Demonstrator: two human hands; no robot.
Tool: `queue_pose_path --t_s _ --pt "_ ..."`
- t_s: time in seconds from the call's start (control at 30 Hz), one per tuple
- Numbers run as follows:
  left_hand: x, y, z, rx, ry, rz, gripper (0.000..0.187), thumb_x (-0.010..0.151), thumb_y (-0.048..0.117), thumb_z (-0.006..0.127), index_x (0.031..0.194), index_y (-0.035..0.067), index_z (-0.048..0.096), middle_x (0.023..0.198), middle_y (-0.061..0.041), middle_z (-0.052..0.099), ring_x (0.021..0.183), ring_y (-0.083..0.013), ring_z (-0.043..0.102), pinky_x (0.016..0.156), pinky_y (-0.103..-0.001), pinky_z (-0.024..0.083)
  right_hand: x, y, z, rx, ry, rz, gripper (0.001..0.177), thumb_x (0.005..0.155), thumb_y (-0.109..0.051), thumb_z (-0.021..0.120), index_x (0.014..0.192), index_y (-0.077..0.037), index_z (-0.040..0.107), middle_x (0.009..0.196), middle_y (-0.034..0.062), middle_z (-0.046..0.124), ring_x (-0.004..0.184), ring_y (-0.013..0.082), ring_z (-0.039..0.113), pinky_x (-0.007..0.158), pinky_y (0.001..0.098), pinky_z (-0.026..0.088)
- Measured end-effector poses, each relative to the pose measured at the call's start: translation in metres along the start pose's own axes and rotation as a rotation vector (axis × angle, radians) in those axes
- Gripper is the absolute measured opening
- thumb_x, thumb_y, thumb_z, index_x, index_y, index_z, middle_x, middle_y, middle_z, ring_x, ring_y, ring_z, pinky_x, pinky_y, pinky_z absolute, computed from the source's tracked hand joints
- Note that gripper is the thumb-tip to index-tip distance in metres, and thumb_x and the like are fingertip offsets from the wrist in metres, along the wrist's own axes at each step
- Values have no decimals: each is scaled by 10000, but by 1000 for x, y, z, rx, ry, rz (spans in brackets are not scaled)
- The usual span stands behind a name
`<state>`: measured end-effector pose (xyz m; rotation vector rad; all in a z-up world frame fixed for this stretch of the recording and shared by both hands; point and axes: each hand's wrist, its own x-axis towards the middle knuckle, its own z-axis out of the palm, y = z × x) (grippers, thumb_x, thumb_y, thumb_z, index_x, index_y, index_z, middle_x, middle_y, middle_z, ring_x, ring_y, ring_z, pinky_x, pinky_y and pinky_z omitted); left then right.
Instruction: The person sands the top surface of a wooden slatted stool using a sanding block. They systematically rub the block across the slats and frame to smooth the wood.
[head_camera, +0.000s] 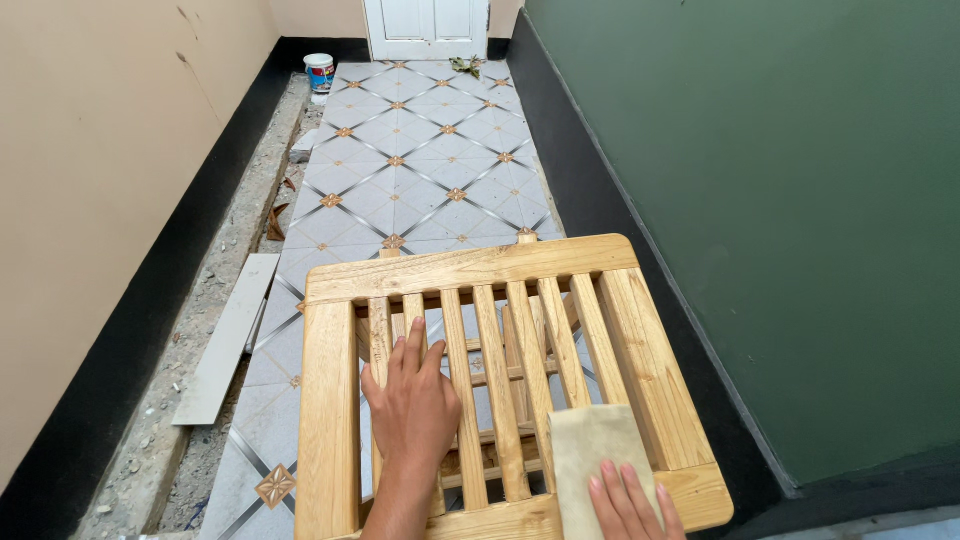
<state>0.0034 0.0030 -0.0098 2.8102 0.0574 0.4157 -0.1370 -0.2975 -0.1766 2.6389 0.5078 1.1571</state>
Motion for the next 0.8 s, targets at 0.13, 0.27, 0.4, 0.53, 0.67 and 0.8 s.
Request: queue_pose_path --t_s 0.13,0.27,0.4,0.53,0.67,0.8 --pt "0 0 2 11 5 14 455 843 160 580 1289 205 658 1592 -3 401 1393 -185 456 1153 -636 234 56 -18 -31 211 -212 91 594 1019 -457 290 1479 -106 423 1529 134 468 1452 256 381 1200 539 180" --pt "0 1 2 13 -16 6 460 850 164 579 1303 204 649 1593 -4 390 1400 -191 443 1151 -645 223 117 -23 -45 330 -294 66 790 821 -345 494 1523 -12 348 1606 204 328 1501 330 284 1193 575 142" --pt "0 0 1 23 -14 26 527 843 159 581 1363 218 645 1606 -16 391 1391 -203 445 1140 -654 217 169 -27 -60 402 -433 94 1023 558 -162 605 1521 40 323 1628 260 300 1546 376 225 1197 592 115" --pt "-2 1 0 17 7 45 495 844 156 588 1333 205 643 1598 -25 408 1396 -213 452 1134 -651 232 214 -24 -51 462 -417 111 858 686 -148 594 1467 76 319 1564 284 306 1493 385 227 1181 606 113" --pt "-1 -1 -2 37 15 67 492 834 152 598 1323 198 636 1577 -29 414 1388 -217 457 1138 -650 233 254 -12 -23 422 -363 71 794 806 -201 562 1502 82 307 1581 284 302 1502 376 229 1194 591 110" --pt "-3 0 -3 12 51 77 488 826 150 606 1310 187 647 1571 -38 427 1384 -227 465 1125 -646 245 287 -5 -5 398 -475 108 852 728 -154 530 1519 52 289 1611 249 282 1532 337 211 1225 562 98"
